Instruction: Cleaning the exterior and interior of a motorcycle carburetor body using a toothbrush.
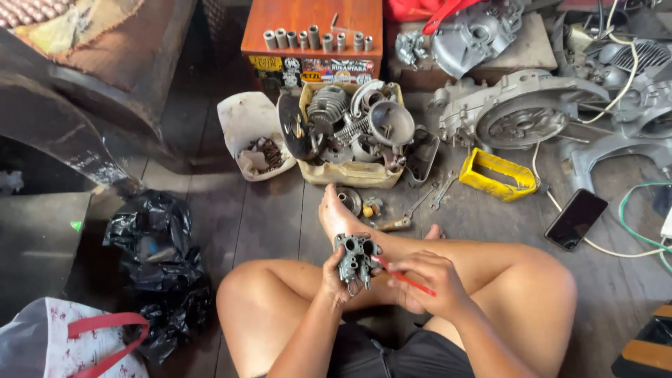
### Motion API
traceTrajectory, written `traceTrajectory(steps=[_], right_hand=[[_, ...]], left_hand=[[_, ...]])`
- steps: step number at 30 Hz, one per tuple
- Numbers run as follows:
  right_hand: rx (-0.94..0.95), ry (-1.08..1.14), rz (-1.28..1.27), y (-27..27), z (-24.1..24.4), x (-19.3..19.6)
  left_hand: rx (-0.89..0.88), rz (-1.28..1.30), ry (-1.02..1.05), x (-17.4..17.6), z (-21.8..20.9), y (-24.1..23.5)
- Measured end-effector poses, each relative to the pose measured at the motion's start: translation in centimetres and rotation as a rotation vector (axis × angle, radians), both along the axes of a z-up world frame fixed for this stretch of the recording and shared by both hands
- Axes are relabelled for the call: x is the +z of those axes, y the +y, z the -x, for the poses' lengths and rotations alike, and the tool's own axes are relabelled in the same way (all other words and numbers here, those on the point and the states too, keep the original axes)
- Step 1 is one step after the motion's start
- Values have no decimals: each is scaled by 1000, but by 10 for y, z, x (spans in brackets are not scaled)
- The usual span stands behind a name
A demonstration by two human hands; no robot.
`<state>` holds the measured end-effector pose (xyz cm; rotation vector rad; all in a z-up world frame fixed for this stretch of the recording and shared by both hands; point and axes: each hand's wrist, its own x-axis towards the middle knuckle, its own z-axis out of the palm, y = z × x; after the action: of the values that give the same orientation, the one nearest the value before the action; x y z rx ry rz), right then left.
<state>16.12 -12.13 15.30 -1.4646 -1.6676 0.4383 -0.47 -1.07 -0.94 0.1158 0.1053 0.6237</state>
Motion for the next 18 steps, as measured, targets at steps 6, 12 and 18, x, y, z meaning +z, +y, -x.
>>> traceTrajectory(steps=[6, 12, 18], right_hand=[[72, 39, -11, 15, -3, -13], [30, -6, -19, 19, -10, -35], [52, -45, -119, 11, -4, -2]], left_hand=[[9, 47, 19, -11, -2, 7], [21, 115, 100, -25, 1, 9], [8, 46, 37, -13, -1, 7]])
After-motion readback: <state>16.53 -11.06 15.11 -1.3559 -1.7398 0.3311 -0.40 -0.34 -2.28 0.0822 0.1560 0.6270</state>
